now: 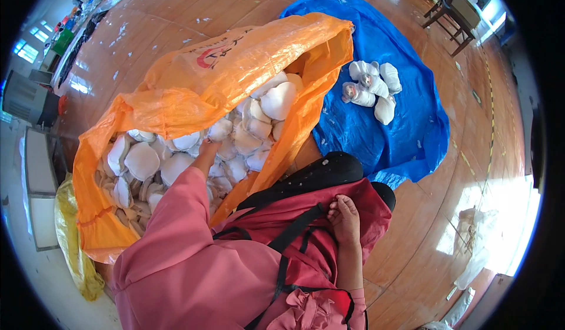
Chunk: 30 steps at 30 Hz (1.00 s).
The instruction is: The person sits on the floor and stuffs white fabric pieces with a white fluffy material, then ties them closed to form small plush toys. The finished items are placed on a blue tarp nearby.
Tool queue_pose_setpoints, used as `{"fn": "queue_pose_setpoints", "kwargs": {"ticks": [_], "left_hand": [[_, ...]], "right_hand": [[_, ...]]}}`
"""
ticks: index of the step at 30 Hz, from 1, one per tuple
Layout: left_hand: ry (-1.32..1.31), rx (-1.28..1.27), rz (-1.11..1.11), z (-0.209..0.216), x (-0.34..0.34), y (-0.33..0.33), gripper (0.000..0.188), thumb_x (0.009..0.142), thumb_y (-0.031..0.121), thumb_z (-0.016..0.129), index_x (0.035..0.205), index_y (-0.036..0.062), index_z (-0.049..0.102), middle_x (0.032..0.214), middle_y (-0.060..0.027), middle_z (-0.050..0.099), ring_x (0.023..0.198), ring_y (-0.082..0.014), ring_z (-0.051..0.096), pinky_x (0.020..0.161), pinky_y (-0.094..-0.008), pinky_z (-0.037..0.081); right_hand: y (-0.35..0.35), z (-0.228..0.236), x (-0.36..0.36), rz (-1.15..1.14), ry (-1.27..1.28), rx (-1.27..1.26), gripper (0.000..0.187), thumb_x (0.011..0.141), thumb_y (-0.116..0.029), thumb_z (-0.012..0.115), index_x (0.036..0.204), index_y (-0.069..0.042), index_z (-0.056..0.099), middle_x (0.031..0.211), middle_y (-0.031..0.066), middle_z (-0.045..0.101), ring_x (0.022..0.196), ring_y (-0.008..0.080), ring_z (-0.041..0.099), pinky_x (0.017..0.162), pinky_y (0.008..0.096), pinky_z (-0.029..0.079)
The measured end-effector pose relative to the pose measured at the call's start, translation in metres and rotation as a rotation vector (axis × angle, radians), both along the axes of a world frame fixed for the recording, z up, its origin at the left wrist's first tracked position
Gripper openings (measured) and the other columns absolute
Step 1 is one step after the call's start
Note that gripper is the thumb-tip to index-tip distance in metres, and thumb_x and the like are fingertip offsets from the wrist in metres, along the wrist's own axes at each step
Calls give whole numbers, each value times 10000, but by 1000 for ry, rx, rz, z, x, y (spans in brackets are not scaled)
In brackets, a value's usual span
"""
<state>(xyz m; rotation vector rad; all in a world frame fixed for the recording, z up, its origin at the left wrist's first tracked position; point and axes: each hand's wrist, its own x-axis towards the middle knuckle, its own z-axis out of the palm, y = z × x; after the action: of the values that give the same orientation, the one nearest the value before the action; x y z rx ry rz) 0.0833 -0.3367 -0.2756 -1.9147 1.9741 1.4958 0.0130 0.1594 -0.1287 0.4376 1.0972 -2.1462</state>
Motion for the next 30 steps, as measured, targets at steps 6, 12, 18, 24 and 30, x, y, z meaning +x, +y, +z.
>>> {"fn": "queue_pose_setpoints", "kwargs": {"ticks": [6,12,18,24,30], "left_hand": [[34,31,8,-18,-9,-4,522,790,317,760,1270,171,617,1210,-63,643,1065,-229,591,827,-407,492],[-344,-234,-191,1,-24,-8,450,835,356,711,1212,119,654,1283,-147,614,1185,-310,572,925,-408,488],[-135,-977,-298,30,15,-15,294,889,280,639,1132,116,670,1254,-183,574,1110,-356,577,894,-478,492],[52,-722,-165,76,38,-14,240,938,294,610,1035,77,642,1016,-100,660,899,-295,631,733,-446,495],[622,559,268,143,1,97,146,962,261,613,1023,131,586,955,-32,637,861,-213,632,751,-405,538]], "right_hand": [[0,3,0,9,0,31,124,1005,-150,543,1084,-88,617,842,42,681,683,131,646,629,248,538],[-1,2,-3,13,-12,29,117,1003,-148,548,1083,-94,613,837,43,682,675,128,645,627,245,535],[-4,4,-2,5,15,52,109,998,-145,558,1076,-91,611,841,44,679,673,123,640,619,235,528],[-8,10,4,37,200,136,121,973,-111,595,1089,-80,613,865,47,680,706,112,632,647,230,519],[-10,30,7,-32,397,153,169,943,-60,633,1111,-43,629,910,51,689,784,106,634,708,225,511]]}}
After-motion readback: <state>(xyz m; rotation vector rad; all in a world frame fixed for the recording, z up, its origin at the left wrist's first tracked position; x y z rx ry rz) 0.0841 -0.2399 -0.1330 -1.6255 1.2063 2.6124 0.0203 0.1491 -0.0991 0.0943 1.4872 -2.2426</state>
